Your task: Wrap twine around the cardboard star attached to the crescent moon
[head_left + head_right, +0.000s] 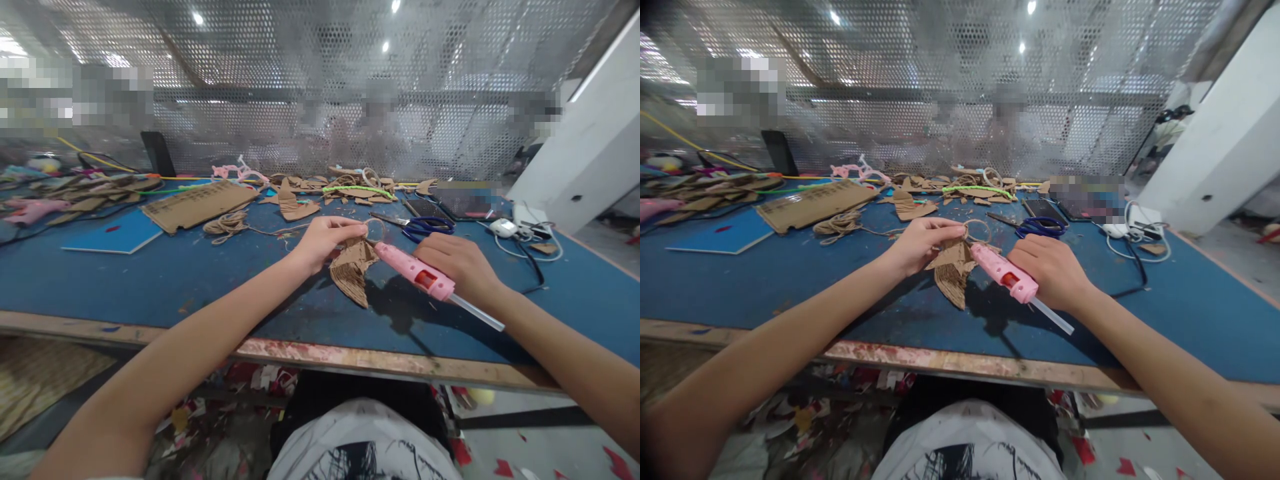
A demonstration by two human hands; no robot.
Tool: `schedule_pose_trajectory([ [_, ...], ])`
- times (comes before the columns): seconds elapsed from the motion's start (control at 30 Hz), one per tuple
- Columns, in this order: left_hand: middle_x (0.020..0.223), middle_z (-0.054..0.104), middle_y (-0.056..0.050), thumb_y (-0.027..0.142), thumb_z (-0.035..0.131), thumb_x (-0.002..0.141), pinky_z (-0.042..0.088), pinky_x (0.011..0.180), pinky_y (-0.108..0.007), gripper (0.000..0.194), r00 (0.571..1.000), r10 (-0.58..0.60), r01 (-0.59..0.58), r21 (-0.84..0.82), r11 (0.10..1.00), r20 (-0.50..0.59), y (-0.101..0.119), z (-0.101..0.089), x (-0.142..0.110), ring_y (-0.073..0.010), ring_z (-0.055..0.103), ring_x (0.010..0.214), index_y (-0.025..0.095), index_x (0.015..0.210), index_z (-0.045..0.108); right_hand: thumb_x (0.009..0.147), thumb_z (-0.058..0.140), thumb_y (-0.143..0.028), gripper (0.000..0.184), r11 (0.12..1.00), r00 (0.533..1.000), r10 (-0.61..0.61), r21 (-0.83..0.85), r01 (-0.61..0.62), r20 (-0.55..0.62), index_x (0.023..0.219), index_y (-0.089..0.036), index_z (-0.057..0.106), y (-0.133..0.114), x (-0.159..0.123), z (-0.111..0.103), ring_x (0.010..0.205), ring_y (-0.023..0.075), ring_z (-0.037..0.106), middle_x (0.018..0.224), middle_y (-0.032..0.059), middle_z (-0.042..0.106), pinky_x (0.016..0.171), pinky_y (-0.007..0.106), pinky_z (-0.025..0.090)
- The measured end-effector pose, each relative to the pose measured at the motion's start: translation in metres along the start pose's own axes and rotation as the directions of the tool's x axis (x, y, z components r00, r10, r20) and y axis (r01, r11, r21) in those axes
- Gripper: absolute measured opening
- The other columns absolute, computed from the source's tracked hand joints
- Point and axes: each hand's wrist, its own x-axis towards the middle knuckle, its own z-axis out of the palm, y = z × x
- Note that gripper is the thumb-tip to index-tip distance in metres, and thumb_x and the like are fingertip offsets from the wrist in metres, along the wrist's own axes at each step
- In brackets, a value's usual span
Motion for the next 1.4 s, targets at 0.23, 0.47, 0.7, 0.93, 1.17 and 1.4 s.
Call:
schedule_pose_trajectory([
  [0.23, 0.070, 0.067, -0.002, 0.032, 0.082, 0.057, 0.031, 0.047, -0.020, 0.029, 1.000, 0.005, -0.003, 0.066, 0.998, -0.023, 0.0045, -0.0001, -0.0019, -0.0077, 0.051, 0.055, 0.017, 0.081, 0.076, 0.091, 0.041, -0.016, 0.027, 0.999, 1.000, -0.015, -0.031, 0.015, 0.020, 0.067, -0.019, 0.050, -0.0017, 0.0015, -0.0019, 0.061, 0.0172, 0.038, 0.062, 0.0048, 0.051, 0.057, 0.029, 0.030],
  [0.47, 0.076, 0.069, -0.003, 0.037, 0.080, 0.058, 0.035, 0.052, -0.022, 0.031, 0.997, 0.074, -0.070, 0.110, 0.991, -0.024, 0.0023, -0.0037, 0.0000, -0.0105, 0.056, 0.064, 0.019, 0.083, 0.076, 0.090, 0.043, -0.015, 0.027, 0.998, 0.999, -0.031, -0.052, 0.031, 0.009, 0.065, -0.020, 0.048, -0.0026, 0.0020, -0.0023, 0.061, 0.0171, 0.037, 0.061, 0.0038, 0.049, 0.057, 0.028, 0.030],
  [0.7, 0.073, 0.069, -0.002, 0.035, 0.081, 0.057, 0.034, 0.051, -0.021, 0.029, 0.996, 0.092, -0.090, 0.059, 0.994, -0.023, 0.0018, -0.0064, 0.0034, -0.0093, 0.056, 0.061, 0.018, 0.080, 0.076, 0.090, 0.043, -0.016, 0.027, 0.996, 1.000, -0.025, -0.085, 0.024, -0.006, 0.064, -0.021, 0.047, -0.0035, 0.0012, -0.0016, 0.060, 0.0173, 0.037, 0.060, 0.0037, 0.048, 0.056, 0.028, 0.029],
  [0.93, 0.074, 0.070, -0.003, 0.036, 0.080, 0.058, 0.032, 0.049, -0.021, 0.029, 0.996, 0.090, -0.089, 0.102, 0.991, -0.009, 0.0018, -0.0053, 0.0023, -0.0090, 0.056, 0.061, 0.019, 0.081, 0.076, 0.090, 0.043, -0.016, 0.027, 0.996, 1.000, -0.028, -0.090, 0.027, -0.008, 0.064, -0.021, 0.046, -0.0039, 0.0018, -0.0017, 0.060, 0.0174, 0.037, 0.060, 0.0034, 0.048, 0.056, 0.028, 0.028],
  [1.17, 0.071, 0.067, -0.002, 0.035, 0.080, 0.058, 0.029, 0.046, -0.020, 0.027, 0.997, 0.080, -0.079, 0.116, 0.990, -0.002, 0.0030, -0.0046, 0.0009, -0.0082, 0.053, 0.056, 0.018, 0.079, 0.076, 0.087, 0.047, -0.016, 0.025, 0.995, 0.999, -0.038, -0.094, 0.038, 0.000, 0.063, -0.021, 0.045, -0.0045, 0.0020, -0.0016, 0.059, 0.0171, 0.038, 0.059, 0.0035, 0.049, 0.056, 0.028, 0.029],
  [1.4, 0.064, 0.066, 0.000, 0.032, 0.080, 0.059, 0.028, 0.044, -0.019, 0.021, 0.996, 0.086, -0.084, 0.090, 0.992, -0.014, 0.0055, -0.0058, 0.0021, -0.0051, 0.048, 0.050, 0.019, 0.074, 0.076, 0.087, 0.046, -0.015, 0.026, 0.993, 0.999, -0.029, -0.110, 0.032, 0.021, 0.062, -0.021, 0.046, -0.0049, 0.0011, -0.0019, 0.059, 0.0168, 0.038, 0.058, 0.0036, 0.050, 0.056, 0.028, 0.029],
])
